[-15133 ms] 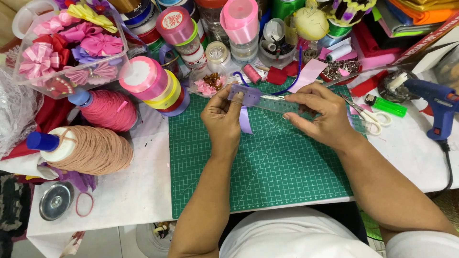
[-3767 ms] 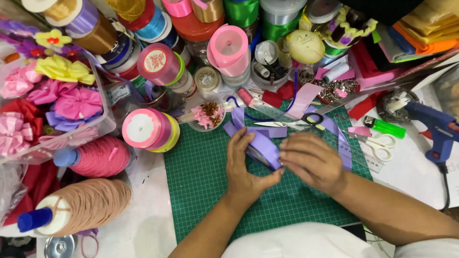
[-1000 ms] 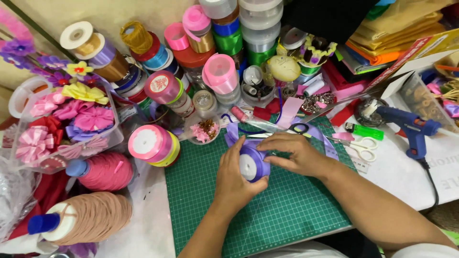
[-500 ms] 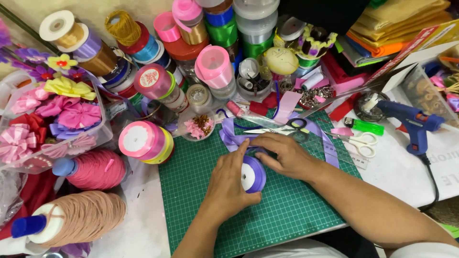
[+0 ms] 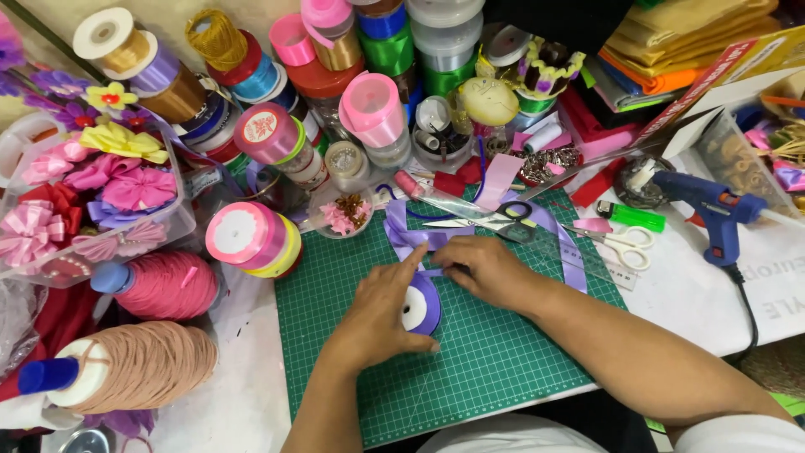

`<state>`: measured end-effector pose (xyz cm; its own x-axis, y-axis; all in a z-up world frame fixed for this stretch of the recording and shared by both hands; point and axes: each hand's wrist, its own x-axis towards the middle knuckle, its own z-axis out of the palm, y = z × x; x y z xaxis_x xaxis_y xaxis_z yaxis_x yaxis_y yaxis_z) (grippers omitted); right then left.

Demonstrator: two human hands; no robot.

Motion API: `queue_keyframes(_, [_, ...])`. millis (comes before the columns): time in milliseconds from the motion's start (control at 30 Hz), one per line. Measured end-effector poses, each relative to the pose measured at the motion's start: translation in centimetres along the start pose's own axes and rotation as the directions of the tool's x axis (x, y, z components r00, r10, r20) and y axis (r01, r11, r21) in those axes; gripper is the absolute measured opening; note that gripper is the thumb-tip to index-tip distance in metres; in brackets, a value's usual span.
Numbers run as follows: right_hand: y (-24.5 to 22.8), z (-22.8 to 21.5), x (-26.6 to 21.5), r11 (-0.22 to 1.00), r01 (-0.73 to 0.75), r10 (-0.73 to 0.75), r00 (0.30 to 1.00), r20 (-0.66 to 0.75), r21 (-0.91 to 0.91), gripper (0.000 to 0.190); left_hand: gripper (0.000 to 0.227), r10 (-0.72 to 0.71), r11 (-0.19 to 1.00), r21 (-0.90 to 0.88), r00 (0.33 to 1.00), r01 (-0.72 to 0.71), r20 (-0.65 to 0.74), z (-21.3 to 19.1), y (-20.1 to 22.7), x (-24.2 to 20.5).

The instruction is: Measuring, cutting, and folding purple ribbon to create a decorative bow on a craft table.

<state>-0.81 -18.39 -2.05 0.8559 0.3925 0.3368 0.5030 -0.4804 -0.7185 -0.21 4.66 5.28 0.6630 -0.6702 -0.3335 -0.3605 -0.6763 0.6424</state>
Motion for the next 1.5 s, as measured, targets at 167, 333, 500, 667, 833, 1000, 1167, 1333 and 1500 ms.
queue_keyframes(167, [0.1,-0.1,-0.1,0.956,0.143,-0.182,0.974,-0.135,-0.257,0.007,0.076,0.008,0.992,-0.122,0.961,-0.043,-0.276,0.9,-0.9,1.5])
queue_keyframes(333, [-0.9,-0.2,0.0,0.896,0.263,-0.377,0.878,-0.296,-0.358,0.018,0.048,-0.004,0.985,-0.163,0.930,-0.060,-0.366,2.0,-2.6,2.9])
queue_keyframes(500, [-1.3,-1.3,0.7,0.926,0.278,-0.360,0.851,-0.383,-0.254,0.009,0.028,-0.047,0.874,-0.471,0.945,-0.118,-0.323,1.7,-3.1,3.4])
queue_keyframes(667, [0.9,-2.5,1.1,0.947,0.201,-0.292,0.864,-0.411,-0.251,0.006,0.014,0.012,0.661,-0.711,0.951,-0.239,-0.308,1.6,-3.4,3.3])
queue_keyframes(833, [3.0,-3.9,0.5,0.923,-0.095,-0.040,0.940,-0.338,-0.373,0.027,0.016,-0.126,0.417,-0.872,0.934,-0.256,-0.335,1.6,-4.7,3.6])
queue_keyframes(1000, [4.6,-2.6,0.4,0.788,-0.313,0.207,0.945,-0.252,-0.531,0.045,0.015,-0.111,0.323,-0.901,0.934,-0.290,-0.341,0.8,-4.5,2.7])
queue_keyframes(1167, [3.4,-3.5,0.8,0.863,-0.298,0.186,0.938,-0.291,-0.408,0.037,0.015,-0.094,0.391,-0.873,0.931,-0.292,-0.354,0.4,-4.7,2.0])
queue_keyframes(1333, [0.7,-6.4,-0.1,0.959,-0.269,0.218,0.902,-0.373,-0.089,0.028,0.017,-0.076,0.442,-0.841,0.921,-0.313,-0.383,0.3,-6.1,2.2])
queue_keyframes(1500, [-4.7,-7.4,-0.2,0.771,-0.251,0.322,0.947,-0.019,0.586,0.031,0.017,-0.024,0.485,-0.823,0.936,-0.296,-0.351,0.3,-5.1,1.6])
